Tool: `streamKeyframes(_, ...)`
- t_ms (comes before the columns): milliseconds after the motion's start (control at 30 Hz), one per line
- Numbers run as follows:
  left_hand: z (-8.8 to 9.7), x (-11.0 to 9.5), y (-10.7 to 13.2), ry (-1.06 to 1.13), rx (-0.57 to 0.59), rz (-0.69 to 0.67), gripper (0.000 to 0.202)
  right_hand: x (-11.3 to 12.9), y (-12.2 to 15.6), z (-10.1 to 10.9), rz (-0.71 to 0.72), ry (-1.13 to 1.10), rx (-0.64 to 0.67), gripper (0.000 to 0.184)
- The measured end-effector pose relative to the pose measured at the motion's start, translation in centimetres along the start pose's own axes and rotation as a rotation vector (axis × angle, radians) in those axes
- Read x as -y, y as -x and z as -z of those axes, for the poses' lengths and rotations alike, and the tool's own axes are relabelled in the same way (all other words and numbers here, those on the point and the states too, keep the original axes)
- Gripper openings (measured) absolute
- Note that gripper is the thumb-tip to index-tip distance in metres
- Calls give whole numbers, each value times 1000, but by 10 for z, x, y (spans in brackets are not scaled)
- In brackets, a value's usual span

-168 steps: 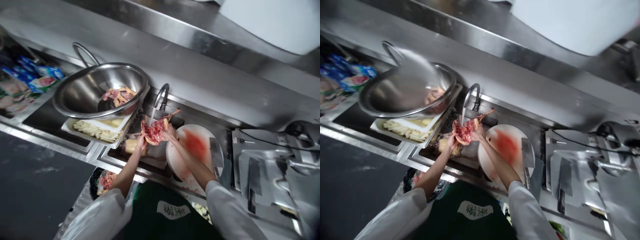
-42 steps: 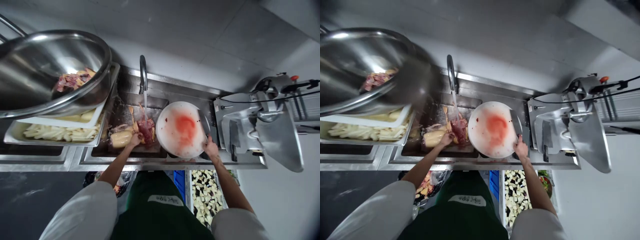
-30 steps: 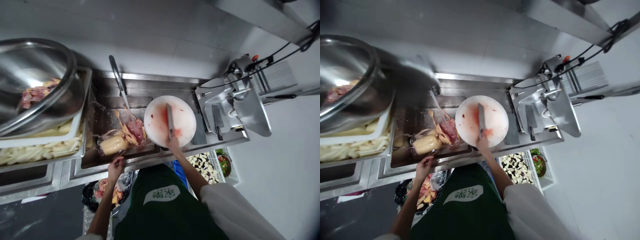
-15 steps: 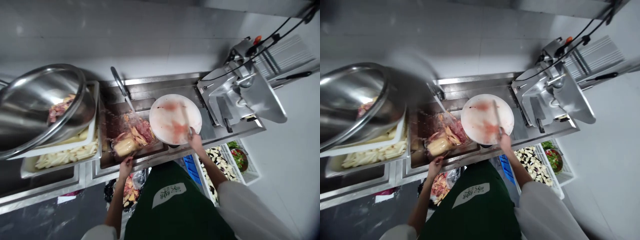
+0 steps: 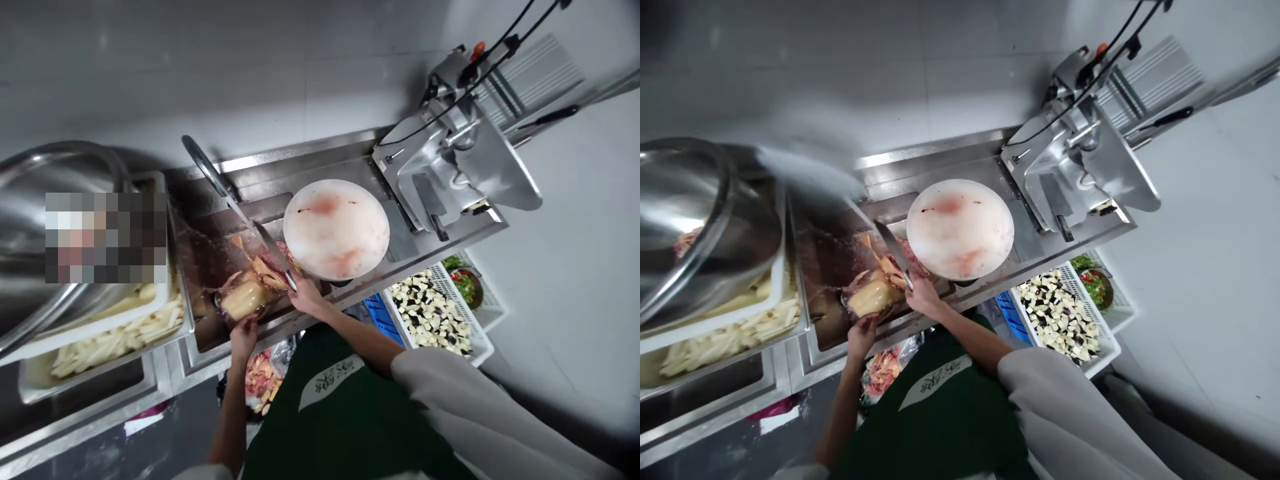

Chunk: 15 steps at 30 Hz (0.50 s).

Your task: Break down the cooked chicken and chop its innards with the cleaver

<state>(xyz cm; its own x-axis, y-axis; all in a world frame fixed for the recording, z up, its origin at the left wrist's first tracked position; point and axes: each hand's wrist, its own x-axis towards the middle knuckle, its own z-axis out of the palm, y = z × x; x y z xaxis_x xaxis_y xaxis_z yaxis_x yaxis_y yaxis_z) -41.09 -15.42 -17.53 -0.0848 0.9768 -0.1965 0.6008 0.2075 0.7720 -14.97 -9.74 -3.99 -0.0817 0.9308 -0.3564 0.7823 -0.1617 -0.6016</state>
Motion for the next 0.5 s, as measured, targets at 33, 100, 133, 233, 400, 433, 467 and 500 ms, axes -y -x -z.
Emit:
streamKeyframes(33,3,0,-1,-9,5,-16,46,1,-1,7,19,-21,-12,61)
streamKeyframes(100,8,2,-1,-32,-7,-39,47,-17,-1,32,-24,-43,-83,55)
streamKeyframes(133,11,3,1,-43,-20,-45,47,-34,1,50,-74,-40,-136,55)
streamKeyframes(233,18,8,12,-49,-58,-45,48,-99,1,116,-287,15,-269,56)
streamKeyframes(400,21,12,36,-7,-83,0,49,-149,-37,172,-464,81,-320,59)
streamKeyframes(433,21,12,40,-4,-91,6,49,-142,-47,164,-456,77,-303,59)
streamKeyframes(467,21,12,42,-5,-97,6,49,-130,-56,151,-435,73,-277,58)
streamKeyframes(500,20,12,43,-11,-103,4,48,-114,-63,133,-405,62,-251,56)
